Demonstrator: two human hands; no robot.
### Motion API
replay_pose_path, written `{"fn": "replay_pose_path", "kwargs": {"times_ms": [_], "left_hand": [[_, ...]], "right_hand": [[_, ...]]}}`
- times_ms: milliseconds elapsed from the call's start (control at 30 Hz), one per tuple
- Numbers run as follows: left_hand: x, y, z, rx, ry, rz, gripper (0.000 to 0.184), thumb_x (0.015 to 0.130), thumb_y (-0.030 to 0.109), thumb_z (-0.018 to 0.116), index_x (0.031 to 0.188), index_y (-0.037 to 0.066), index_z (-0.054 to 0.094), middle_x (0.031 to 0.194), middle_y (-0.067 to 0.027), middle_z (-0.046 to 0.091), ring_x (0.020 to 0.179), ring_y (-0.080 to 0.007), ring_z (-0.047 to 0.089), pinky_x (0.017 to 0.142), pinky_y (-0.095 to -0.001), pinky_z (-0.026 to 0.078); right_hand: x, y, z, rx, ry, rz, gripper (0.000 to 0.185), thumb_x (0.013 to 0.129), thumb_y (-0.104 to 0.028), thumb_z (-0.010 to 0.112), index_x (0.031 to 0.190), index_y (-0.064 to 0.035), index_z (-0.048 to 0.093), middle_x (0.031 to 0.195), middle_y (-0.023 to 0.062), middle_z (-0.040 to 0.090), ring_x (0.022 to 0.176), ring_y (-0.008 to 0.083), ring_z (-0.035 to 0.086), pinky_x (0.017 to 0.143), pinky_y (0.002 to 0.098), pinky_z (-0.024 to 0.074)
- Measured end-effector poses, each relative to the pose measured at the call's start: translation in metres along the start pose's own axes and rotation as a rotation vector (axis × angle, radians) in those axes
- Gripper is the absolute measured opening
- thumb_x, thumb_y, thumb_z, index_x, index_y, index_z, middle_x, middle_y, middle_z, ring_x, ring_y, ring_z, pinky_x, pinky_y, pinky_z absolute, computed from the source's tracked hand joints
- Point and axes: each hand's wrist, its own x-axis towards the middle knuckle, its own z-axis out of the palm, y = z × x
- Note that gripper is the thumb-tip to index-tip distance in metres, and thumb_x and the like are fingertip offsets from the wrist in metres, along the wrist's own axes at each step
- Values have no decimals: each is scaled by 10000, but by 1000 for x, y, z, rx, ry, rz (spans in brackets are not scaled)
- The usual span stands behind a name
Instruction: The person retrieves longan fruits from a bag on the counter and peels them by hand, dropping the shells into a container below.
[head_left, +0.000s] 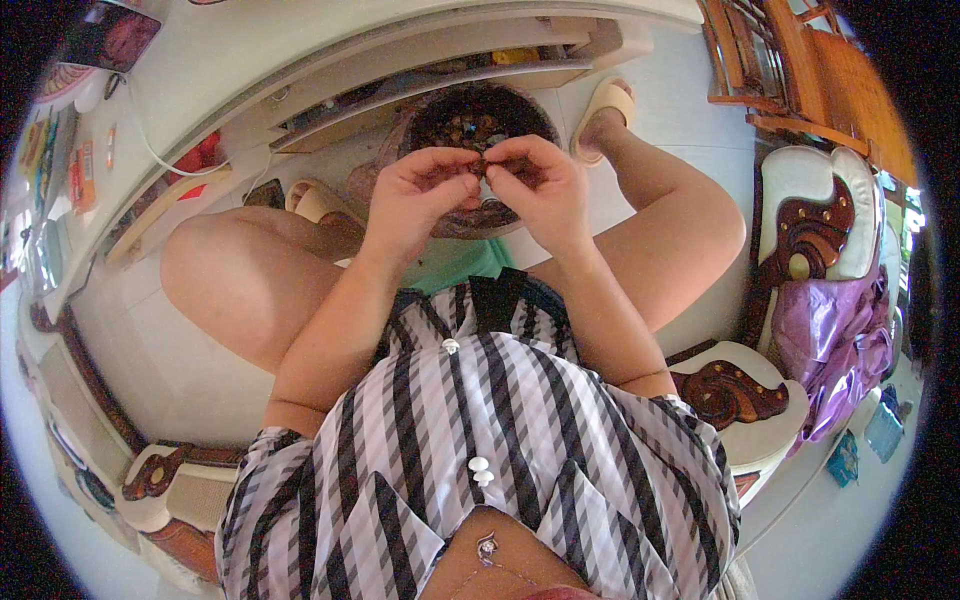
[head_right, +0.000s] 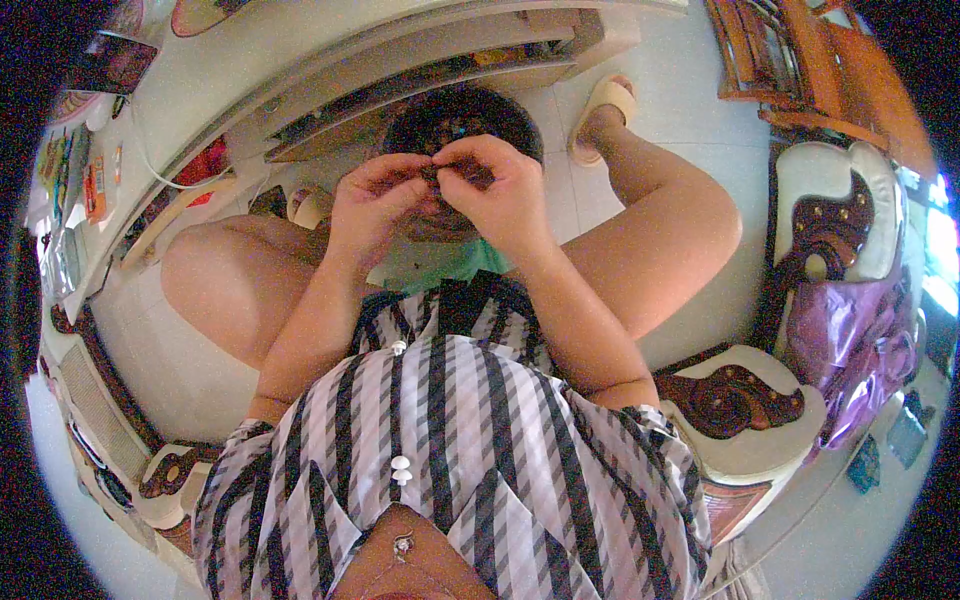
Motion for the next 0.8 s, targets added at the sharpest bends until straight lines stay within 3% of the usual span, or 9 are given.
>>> {"fn": "replay_pose_path", "kwargs": {"times_ms": [167,267,367,467,567,667,800], "left_hand": [[-2,3,1,43,35,-46,215,752,31,618,959,-19,583,807,-74,617,675,-120,587,625,-235,488],[-1,2,-3,50,-2,-55,212,750,33,622,951,-22,586,813,-75,619,677,-117,587,620,-229,487],[-1,0,-2,21,-12,-73,199,748,40,624,935,-20,591,806,-72,619,669,-112,585,608,-225,486],[-2,-5,-2,80,6,-58,190,743,46,625,918,-21,592,794,-68,616,653,-109,583,597,-226,486],[-4,-3,-1,213,19,-22,188,736,52,628,905,-23,590,786,-68,614,640,-109,580,594,-227,486],[-5,-1,-1,172,-2,-34,188,732,58,627,897,-26,590,783,-68,613,631,-106,577,592,-224,482],[-2,0,-2,34,-37,-72,184,729,58,618,895,-18,596,776,-55,610,626,-99,570,590,-218,470]], "right_hand": [[3,2,-5,14,-92,-39,182,654,-113,677,811,-34,629,767,72,613,672,141,589,607,251,467],[4,-8,-11,-142,-135,-136,185,642,-106,673,809,-38,633,773,91,611,679,176,602,614,272,481],[2,-12,-9,-250,-149,-194,132,658,-9,632,788,3,610,767,56,597,668,102,574,595,210,458],[3,8,-10,-375,-144,-341,112,658,-10,620,769,2,612,749,62,596,623,109,573,565,211,459],[3,-6,-9,-326,-182,-213,120,666,0,605,786,8,610,767,55,607,643,100,576,580,214,465],[1,-4,-8,-44,-172,144,137,641,-60,644,768,-9,632,703,74,608,654,125,581,595,240,471],[2,1,-12,142,-190,204,149,649,-73,650,785,-14,636,708,62,612,648,95,565,595,226,458]]}}
